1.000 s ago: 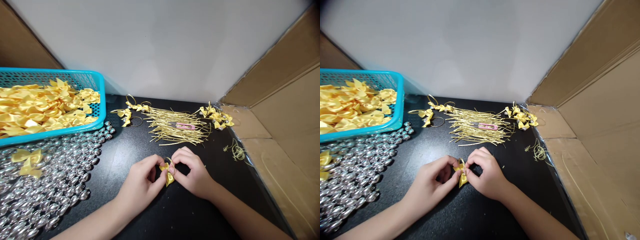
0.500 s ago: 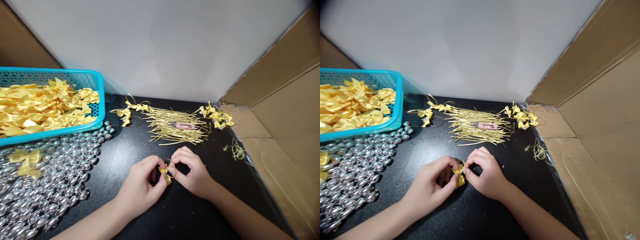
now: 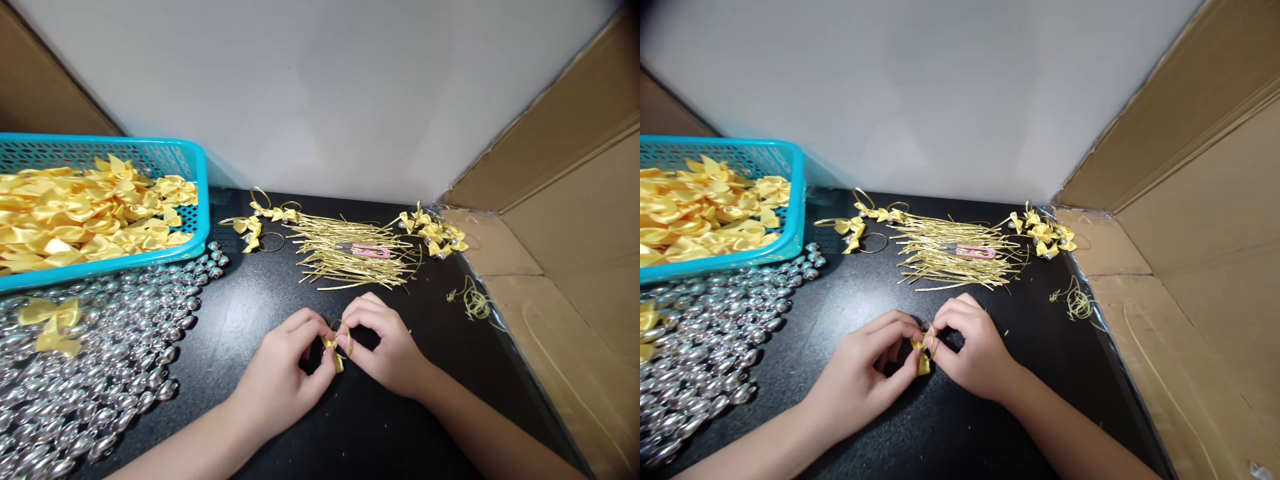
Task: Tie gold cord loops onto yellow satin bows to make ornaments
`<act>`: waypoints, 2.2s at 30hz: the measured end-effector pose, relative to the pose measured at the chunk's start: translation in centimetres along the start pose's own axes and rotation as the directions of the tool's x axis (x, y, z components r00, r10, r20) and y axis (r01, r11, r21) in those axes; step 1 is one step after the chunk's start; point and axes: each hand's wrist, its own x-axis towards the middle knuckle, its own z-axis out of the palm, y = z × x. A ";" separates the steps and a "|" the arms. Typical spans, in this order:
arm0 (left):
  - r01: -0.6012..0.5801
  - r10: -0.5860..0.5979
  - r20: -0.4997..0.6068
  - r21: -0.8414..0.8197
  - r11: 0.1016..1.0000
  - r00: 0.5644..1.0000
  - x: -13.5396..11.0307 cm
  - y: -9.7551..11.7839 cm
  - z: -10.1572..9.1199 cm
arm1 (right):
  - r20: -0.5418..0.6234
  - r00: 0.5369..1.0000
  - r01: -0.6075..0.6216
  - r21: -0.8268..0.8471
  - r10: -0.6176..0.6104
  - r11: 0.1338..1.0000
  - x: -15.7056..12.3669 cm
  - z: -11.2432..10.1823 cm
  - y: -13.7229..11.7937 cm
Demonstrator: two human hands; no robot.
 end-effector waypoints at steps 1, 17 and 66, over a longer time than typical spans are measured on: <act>0.000 0.000 0.003 0.001 1.000 1.000 0.0 0.0 0.0 | -0.003 1.000 0.001 0.002 -0.001 1.000 0.0 0.0 0.0; 0.024 -0.025 0.027 0.022 0.999 0.999 0.0 0.3 0.0 | 0.004 1.000 -0.006 -0.001 0.006 1.000 0.0 0.0 0.0; 0.074 -0.074 -0.013 -0.013 0.997 0.997 -0.2 0.0 -0.1 | 0.006 0.988 -0.146 0.326 0.152 0.934 -0.4 0.2 0.3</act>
